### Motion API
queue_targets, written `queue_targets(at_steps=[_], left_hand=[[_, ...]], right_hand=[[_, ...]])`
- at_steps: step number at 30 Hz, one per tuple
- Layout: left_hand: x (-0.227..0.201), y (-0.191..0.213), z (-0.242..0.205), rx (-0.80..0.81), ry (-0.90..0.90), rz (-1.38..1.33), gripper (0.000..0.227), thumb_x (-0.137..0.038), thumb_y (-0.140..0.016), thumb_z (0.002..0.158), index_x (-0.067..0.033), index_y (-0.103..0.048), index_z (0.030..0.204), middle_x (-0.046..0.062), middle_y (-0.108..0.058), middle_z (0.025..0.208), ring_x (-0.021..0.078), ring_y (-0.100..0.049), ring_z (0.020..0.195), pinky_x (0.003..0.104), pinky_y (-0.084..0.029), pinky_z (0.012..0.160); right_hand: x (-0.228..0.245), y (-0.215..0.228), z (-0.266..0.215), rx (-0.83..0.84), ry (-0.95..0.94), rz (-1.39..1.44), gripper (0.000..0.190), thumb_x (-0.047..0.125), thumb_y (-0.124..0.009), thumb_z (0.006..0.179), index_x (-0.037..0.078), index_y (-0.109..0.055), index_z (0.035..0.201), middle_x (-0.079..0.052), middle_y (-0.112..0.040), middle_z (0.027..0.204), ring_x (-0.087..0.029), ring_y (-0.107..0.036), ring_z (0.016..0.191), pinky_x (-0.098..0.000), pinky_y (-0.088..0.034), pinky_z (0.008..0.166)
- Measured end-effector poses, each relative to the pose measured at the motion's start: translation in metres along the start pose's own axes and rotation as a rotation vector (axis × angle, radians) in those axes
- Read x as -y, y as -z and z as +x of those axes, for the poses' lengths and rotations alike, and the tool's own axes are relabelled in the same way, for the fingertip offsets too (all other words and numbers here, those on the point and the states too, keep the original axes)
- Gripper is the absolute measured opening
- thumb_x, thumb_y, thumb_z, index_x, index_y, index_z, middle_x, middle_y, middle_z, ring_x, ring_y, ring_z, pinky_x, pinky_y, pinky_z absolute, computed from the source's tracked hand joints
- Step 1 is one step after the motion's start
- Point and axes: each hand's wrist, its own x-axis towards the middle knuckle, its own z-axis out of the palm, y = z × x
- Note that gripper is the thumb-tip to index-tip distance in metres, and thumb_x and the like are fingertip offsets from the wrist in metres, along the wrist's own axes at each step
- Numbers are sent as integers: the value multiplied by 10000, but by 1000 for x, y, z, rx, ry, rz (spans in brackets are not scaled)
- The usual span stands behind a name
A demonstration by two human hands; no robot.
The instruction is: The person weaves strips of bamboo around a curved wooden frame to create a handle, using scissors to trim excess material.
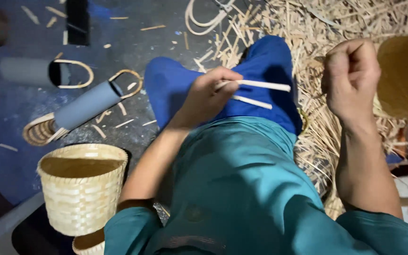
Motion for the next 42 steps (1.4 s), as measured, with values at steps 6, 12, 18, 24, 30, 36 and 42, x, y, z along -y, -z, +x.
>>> queue_targets(at_steps=[6, 12, 18, 24, 30, 36, 42], left_hand=[[-12, 47, -53, -250, -64, 36, 150, -62, -694, 1033, 8, -669, 1163, 15, -696, 1038, 74, -624, 958, 241, -529, 865], [-42, 60, -104, -375, -138, -32, 146, -40, -698, 1039, 17, -643, 1161, 19, -674, 993, 64, -609, 885, 222, -512, 780], [-104, 48, -123, -369, -309, 210, 130, -22, -701, 1036, 24, -636, 1139, 28, -672, 1017, 75, -640, 935, 241, -545, 840], [-163, 27, -149, -359, -578, 737, 170, 60, -666, 1020, 1, -647, 1179, 113, -686, 1081, 189, -699, 990, 270, -571, 902], [-185, 23, -163, -416, -669, 1063, 194, 47, -776, 931, -22, -678, 1083, 113, -734, 1010, 246, -690, 944, 330, -512, 851], [-181, 33, -174, -555, -430, 820, 152, -49, -769, 1016, 2, -656, 1104, 72, -725, 956, 101, -692, 869, 235, -544, 775], [-205, 44, -158, -554, -612, 682, 138, 12, -749, 1052, 15, -649, 1147, 86, -684, 1077, 107, -681, 911, 223, -561, 827]], right_hand=[[48, -29, -5, 67, 228, -139, 136, 43, -511, 1199, -35, -596, 1270, -99, -574, 932, -133, -605, 753, -239, -519, 686], [75, -56, -24, 195, 385, -57, 204, -44, -540, 1192, -83, -530, 1392, -114, -660, 1032, -133, -674, 842, -235, -566, 745], [113, -62, -35, 176, 445, -61, 69, -34, -602, 1182, -92, -567, 1198, -147, -682, 1008, -155, -677, 797, -243, -560, 703], [133, -50, -47, 178, 620, -129, 119, -110, -552, 1163, -87, -588, 1275, -143, -581, 1124, -145, -685, 908, -226, -565, 790], [139, -56, -45, 130, 585, -75, 100, -78, -597, 1174, -60, -613, 1271, -124, -580, 1075, -141, -626, 870, -214, -507, 764], [121, -38, -31, 143, 448, -37, 116, 80, -627, 1183, -6, -589, 1252, -42, -628, 969, -100, -608, 825, -201, -486, 756], [119, -20, 39, 200, 564, -160, 177, 174, -559, 1243, 1, -594, 1235, -66, -615, 967, -113, -600, 848, -226, -490, 815]])
